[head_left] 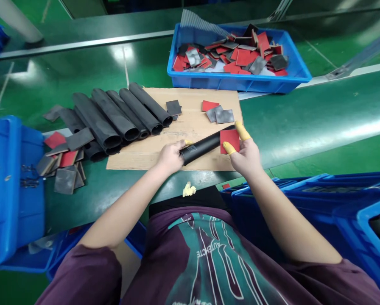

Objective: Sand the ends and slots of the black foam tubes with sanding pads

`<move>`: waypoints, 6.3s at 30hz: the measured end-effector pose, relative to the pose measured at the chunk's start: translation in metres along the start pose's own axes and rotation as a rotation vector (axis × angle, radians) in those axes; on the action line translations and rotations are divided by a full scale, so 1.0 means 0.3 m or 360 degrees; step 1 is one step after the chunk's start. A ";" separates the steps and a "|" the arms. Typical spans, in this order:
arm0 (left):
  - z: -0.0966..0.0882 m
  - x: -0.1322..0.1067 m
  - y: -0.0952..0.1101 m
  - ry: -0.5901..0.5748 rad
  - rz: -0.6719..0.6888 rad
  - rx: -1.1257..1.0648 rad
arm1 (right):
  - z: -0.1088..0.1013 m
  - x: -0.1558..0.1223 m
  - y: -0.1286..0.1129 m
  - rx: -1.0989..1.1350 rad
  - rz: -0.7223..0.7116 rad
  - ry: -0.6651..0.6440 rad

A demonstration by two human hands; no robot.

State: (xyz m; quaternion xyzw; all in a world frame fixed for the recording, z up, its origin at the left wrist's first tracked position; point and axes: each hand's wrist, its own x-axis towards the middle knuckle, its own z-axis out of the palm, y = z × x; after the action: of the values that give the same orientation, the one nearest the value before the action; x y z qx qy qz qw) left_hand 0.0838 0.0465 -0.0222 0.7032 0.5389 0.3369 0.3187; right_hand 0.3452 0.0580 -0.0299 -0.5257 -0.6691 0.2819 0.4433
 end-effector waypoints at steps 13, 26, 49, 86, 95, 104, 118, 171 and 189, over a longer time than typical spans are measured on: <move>-0.003 -0.153 0.161 0.0121 0.0336 0.0373 | -0.042 -0.090 -0.130 0.0122 0.0597 0.0151; 0.120 -0.275 0.339 0.0156 0.0413 0.0214 | 0.003 -0.181 -0.248 0.1005 0.0913 0.0061; 0.084 -0.146 0.321 0.0020 0.0824 0.0945 | -0.044 -0.141 -0.167 0.1297 0.1254 -0.0360; 0.091 0.079 0.281 -0.0439 -0.0224 0.1097 | 0.056 0.017 -0.047 0.0165 0.0583 -0.0123; 0.112 0.049 0.255 -0.0344 -0.0098 0.1256 | 0.062 0.063 -0.103 -0.0220 0.0573 -0.0143; 0.124 0.040 0.266 -0.0398 -0.0130 0.1244 | 0.078 0.129 -0.136 -0.0267 0.0448 -0.0237; 0.110 0.051 0.265 -0.0410 -0.0161 0.1214 | 0.092 0.079 -0.121 -0.0070 0.0398 -0.0094; 0.131 0.041 0.245 -0.0347 -0.0124 0.1160 | 0.084 0.010 -0.136 0.0021 0.0668 0.0057; 0.132 0.039 0.242 -0.0338 -0.0081 0.1180 | 0.097 0.040 -0.122 -0.0017 0.0627 0.0004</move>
State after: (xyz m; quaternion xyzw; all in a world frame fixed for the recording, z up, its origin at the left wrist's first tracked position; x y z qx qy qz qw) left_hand 0.1578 0.0389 0.0156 0.7881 0.6054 0.0366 0.1052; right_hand 0.3020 0.0615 -0.0085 -0.6492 -0.5542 0.3590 0.3776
